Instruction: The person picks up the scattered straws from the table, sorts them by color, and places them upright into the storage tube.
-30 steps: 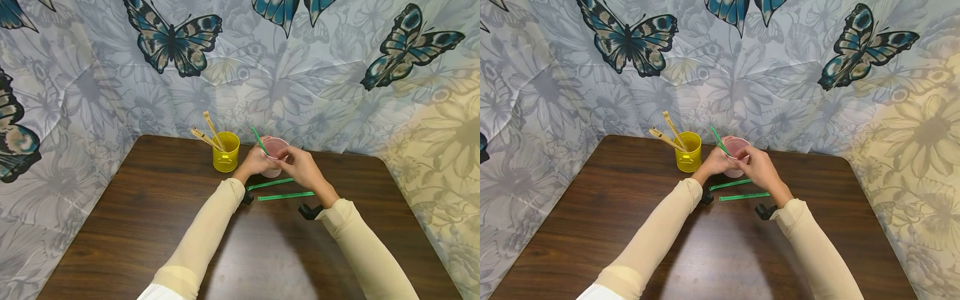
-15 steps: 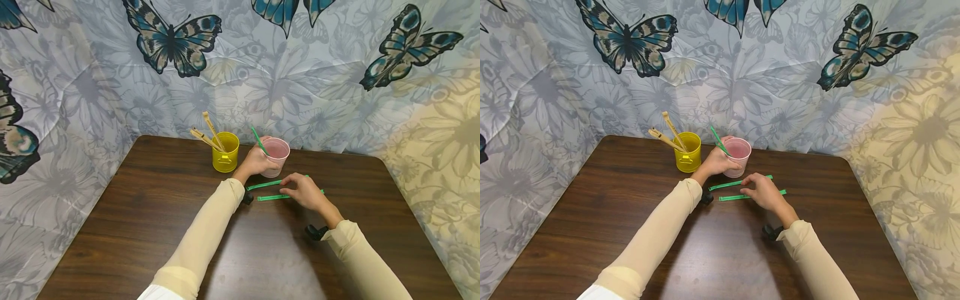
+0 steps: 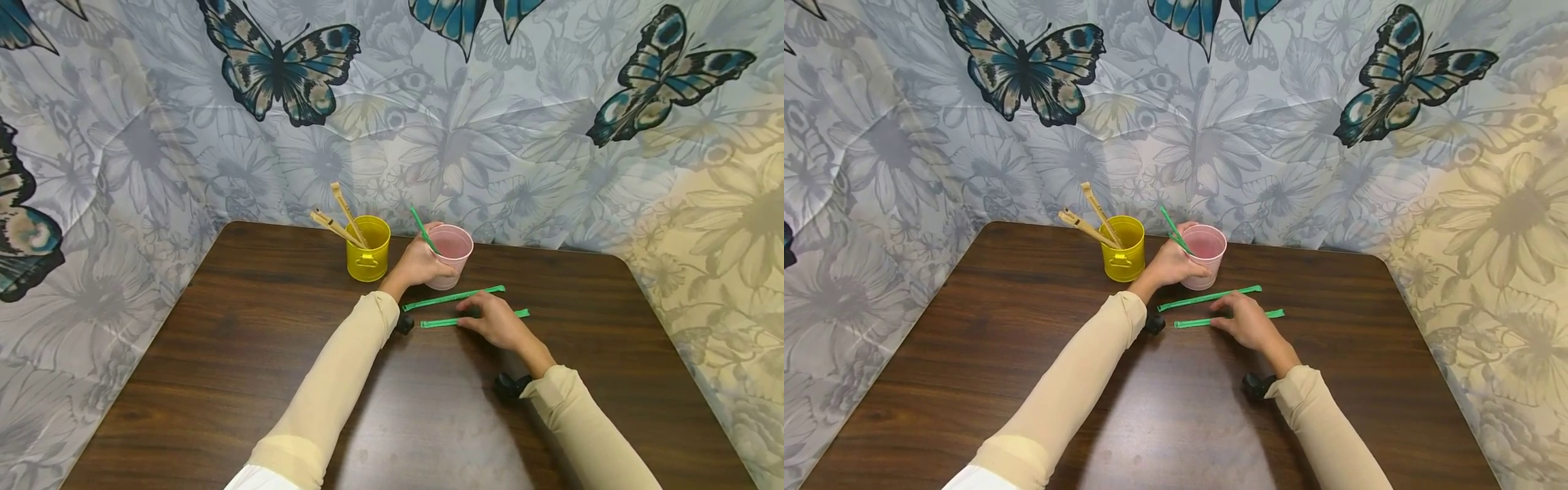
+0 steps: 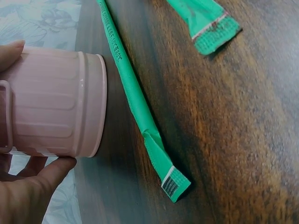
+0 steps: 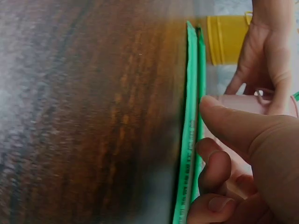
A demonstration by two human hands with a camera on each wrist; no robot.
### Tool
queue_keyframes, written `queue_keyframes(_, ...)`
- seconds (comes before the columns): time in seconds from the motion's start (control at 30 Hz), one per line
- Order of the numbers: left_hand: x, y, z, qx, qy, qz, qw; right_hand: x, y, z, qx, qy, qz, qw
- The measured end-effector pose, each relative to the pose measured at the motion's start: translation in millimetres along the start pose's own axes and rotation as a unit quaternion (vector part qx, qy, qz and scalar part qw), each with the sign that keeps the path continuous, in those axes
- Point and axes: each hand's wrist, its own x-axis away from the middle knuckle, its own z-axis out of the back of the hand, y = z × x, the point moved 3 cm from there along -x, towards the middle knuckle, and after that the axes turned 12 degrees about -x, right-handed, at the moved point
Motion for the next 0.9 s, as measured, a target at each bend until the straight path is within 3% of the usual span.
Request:
queue_keyframes(0.47, 0.1, -1.5, 0.3, -0.006, 0.000, 0.012, 0.9999, 4.6, 4.5, -11.6, -0.001, -0.006, 0.004, 1.0000)
queue_keyframes(0.9, -1.2, -4.3, -1.8, -0.008, 0.000, 0.024, 0.9997, 6.2, 3.1, -10.1, 0.018, -0.008, 0.040, 0.9990)
